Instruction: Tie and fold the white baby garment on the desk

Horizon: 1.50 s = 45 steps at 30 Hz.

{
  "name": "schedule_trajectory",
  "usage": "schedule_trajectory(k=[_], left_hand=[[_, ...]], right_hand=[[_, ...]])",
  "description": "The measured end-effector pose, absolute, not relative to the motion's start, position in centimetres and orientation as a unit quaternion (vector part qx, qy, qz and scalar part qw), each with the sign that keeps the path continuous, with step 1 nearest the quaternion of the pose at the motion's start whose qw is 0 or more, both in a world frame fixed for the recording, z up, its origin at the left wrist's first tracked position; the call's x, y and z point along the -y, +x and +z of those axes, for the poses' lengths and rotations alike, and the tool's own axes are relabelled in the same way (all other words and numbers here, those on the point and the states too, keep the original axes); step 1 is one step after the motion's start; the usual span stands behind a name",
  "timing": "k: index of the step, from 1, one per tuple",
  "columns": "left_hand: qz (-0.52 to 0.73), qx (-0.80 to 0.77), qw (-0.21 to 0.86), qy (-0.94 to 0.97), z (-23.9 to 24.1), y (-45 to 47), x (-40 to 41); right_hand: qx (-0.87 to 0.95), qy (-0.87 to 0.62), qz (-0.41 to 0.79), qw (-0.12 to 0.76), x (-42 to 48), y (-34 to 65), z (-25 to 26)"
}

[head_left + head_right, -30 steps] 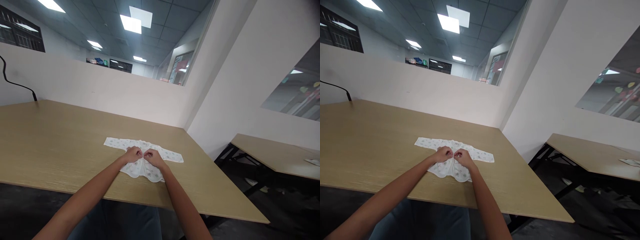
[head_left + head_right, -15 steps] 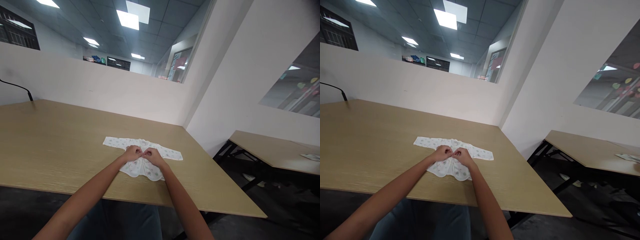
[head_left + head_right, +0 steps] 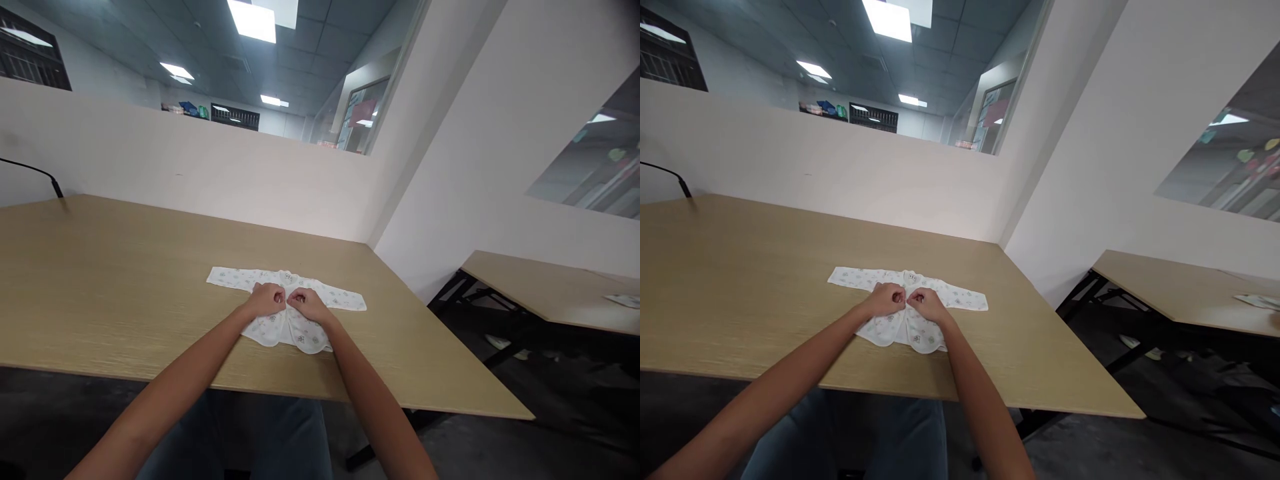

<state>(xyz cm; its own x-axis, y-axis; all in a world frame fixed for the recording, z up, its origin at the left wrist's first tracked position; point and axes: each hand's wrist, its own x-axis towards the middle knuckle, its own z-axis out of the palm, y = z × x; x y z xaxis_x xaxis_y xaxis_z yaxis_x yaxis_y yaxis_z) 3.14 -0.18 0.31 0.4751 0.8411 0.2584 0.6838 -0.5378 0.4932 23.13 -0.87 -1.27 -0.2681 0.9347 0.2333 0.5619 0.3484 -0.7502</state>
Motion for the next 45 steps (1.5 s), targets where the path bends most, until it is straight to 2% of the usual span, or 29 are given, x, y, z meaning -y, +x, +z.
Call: schedule_trajectory(k=[8, 12, 16, 19, 24, 28, 36, 45], left_hand=[[0.242, -0.440, 0.143, 0.853, 0.6, 2.8, 0.4], [0.270, -0.403, 0.180, 0.856, 1.2, 2.2, 0.5], [0.194, -0.350, 0.315, 0.861, 2.1, 1.4, 0.7], [0.138, -0.327, 0.359, 0.863, 2.3, 1.2, 0.8], [0.127, -0.335, 0.354, 0.864, 2.2, 1.7, 0.9], [0.120, -0.341, 0.348, 0.865, 2.3, 1.8, 1.0], [0.107, -0.338, 0.348, 0.868, 2.3, 1.7, 0.9], [0.101, -0.340, 0.370, 0.859, 2.3, 1.8, 0.9]], right_hand=[[0.767, -0.487, 0.227, 0.350, 0.8, 23.3, -1.3], [0.761, -0.475, 0.253, 0.361, 1.8, 24.0, 0.1], [0.768, -0.478, 0.324, 0.278, 3.3, 24.2, 1.4], [0.794, -0.459, 0.333, 0.218, 4.0, 23.9, 1.7], [0.817, -0.453, 0.304, 0.188, 4.3, 23.7, 1.9], [0.813, -0.462, 0.282, 0.216, 4.5, 23.6, 2.6], [0.795, -0.424, 0.381, 0.208, 4.7, 23.4, 2.6], [0.791, -0.438, 0.367, 0.219, 3.7, 23.7, 1.2]])
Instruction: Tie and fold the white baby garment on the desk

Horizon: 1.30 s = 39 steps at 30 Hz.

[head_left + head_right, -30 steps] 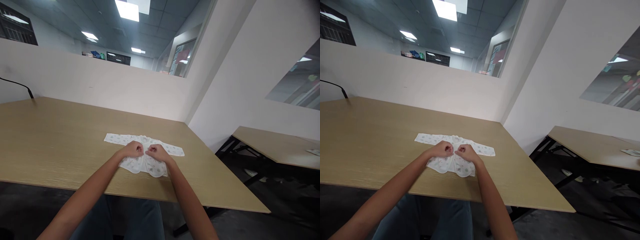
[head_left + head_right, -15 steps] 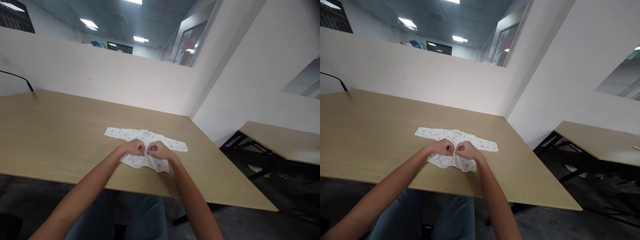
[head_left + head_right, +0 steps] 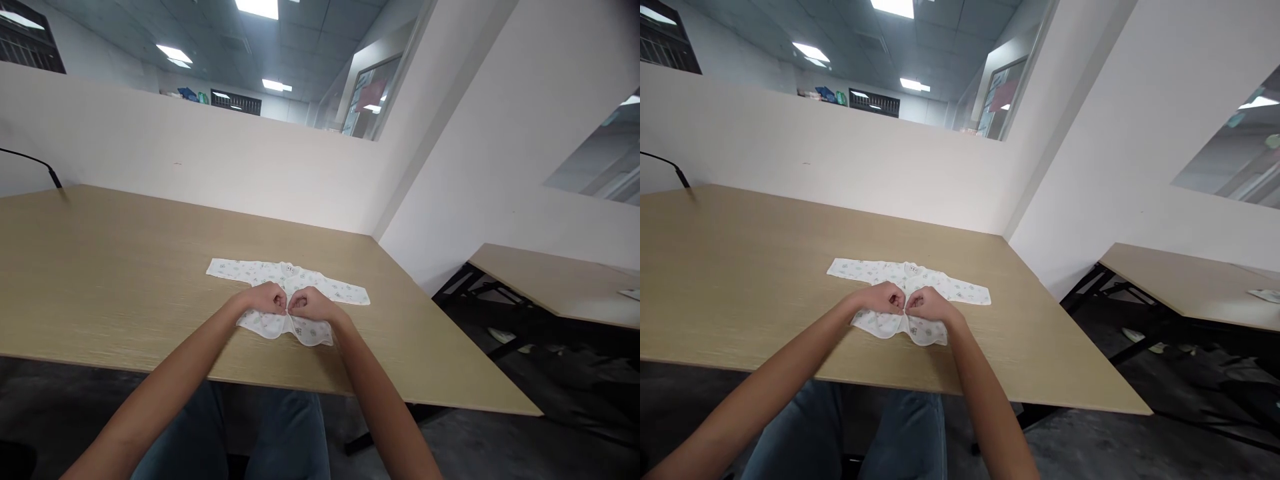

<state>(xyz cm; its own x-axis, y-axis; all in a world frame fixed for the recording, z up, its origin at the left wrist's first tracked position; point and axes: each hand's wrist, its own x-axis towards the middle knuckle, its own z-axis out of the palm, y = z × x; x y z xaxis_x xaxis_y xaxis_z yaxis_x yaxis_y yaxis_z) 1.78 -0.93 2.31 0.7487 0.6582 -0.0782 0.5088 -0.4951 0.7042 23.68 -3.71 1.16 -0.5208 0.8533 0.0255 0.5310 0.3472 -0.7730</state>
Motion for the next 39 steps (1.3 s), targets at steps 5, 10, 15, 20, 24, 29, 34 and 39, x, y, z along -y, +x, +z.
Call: schedule_trajectory(k=[5, 10, 15, 20, 24, 29, 34, 39], left_hand=[[0.114, -0.313, 0.364, 0.870, 1.7, 1.8, 0.5], [0.138, -0.305, 0.356, 0.873, 1.3, 1.9, 0.4], [0.160, -0.314, 0.344, 0.870, 1.1, 2.0, 0.5], [0.180, -0.332, 0.326, 0.867, 1.2, 2.5, 1.0], [0.171, -0.332, 0.331, 0.867, 1.4, 2.4, 0.9], [0.141, -0.338, 0.340, 0.866, 1.7, 2.0, 0.7], [0.135, -0.343, 0.330, 0.869, 1.6, 2.0, 0.8], [0.131, -0.343, 0.329, 0.870, 1.8, 2.0, 1.1]], right_hand=[[0.793, -0.430, 0.371, 0.221, 3.8, 23.6, 1.2], [0.786, -0.437, 0.382, 0.212, 3.9, 23.6, 1.3], [0.788, -0.438, 0.389, 0.189, 4.1, 23.5, 1.5], [0.794, -0.453, 0.365, 0.177, 4.0, 23.5, 1.4], [0.799, -0.444, 0.366, 0.173, 3.7, 23.8, 1.1], [0.782, -0.433, 0.411, 0.181, 3.2, 24.3, 0.9], [0.779, -0.438, 0.414, 0.174, 3.2, 24.1, 1.2], [0.795, -0.456, 0.350, 0.194, 3.8, 23.5, 1.7]])
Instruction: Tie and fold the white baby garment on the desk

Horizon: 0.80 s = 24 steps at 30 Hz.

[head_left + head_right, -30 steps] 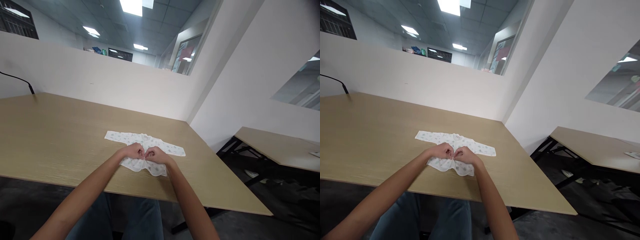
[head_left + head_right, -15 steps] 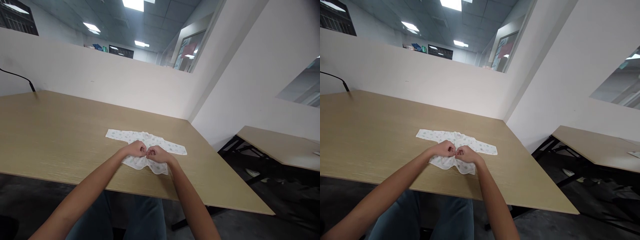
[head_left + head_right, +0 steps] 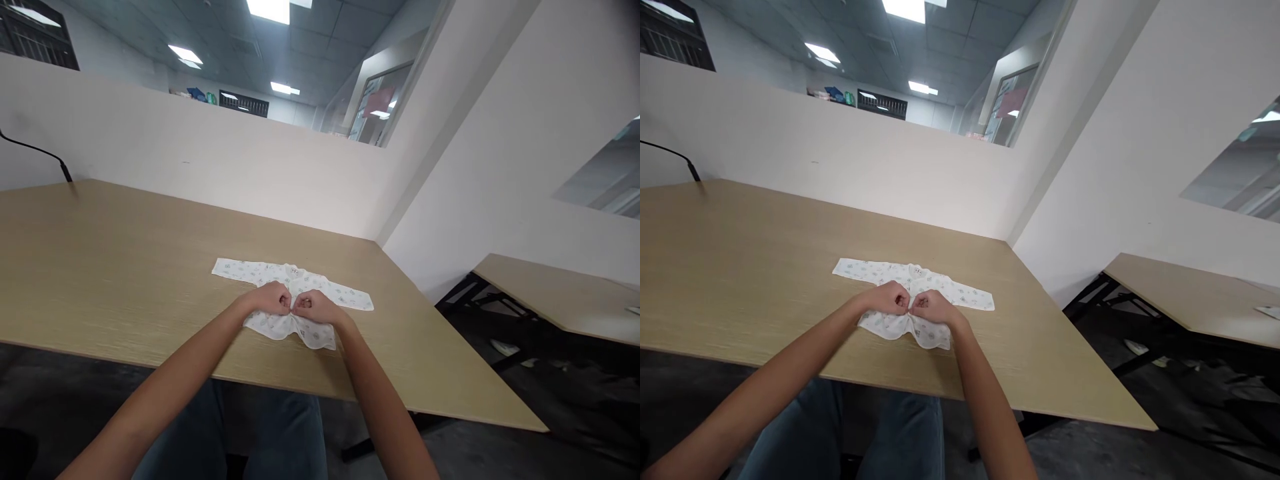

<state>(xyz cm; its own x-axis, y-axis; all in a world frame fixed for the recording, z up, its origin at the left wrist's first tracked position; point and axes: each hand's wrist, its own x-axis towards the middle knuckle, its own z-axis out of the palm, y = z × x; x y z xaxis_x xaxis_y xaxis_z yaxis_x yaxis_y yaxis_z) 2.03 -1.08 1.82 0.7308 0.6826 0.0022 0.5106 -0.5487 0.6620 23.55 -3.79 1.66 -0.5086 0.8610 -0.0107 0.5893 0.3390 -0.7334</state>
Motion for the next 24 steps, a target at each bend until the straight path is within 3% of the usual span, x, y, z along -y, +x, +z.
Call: schedule_trajectory(k=[14, 22, 24], left_hand=[[0.170, -0.303, 0.319, 0.882, 2.1, 2.1, 1.7], [0.213, -0.275, 0.308, 0.885, 1.3, 2.4, 1.5], [0.217, -0.268, 0.305, 0.888, 1.3, 2.4, 1.4]], right_hand=[[0.794, -0.419, 0.268, 0.350, 4.7, 22.9, 3.9], [0.772, -0.196, 0.304, 0.523, 11.2, 19.3, 13.6], [0.765, -0.200, 0.298, 0.535, 13.4, 19.2, 15.1]])
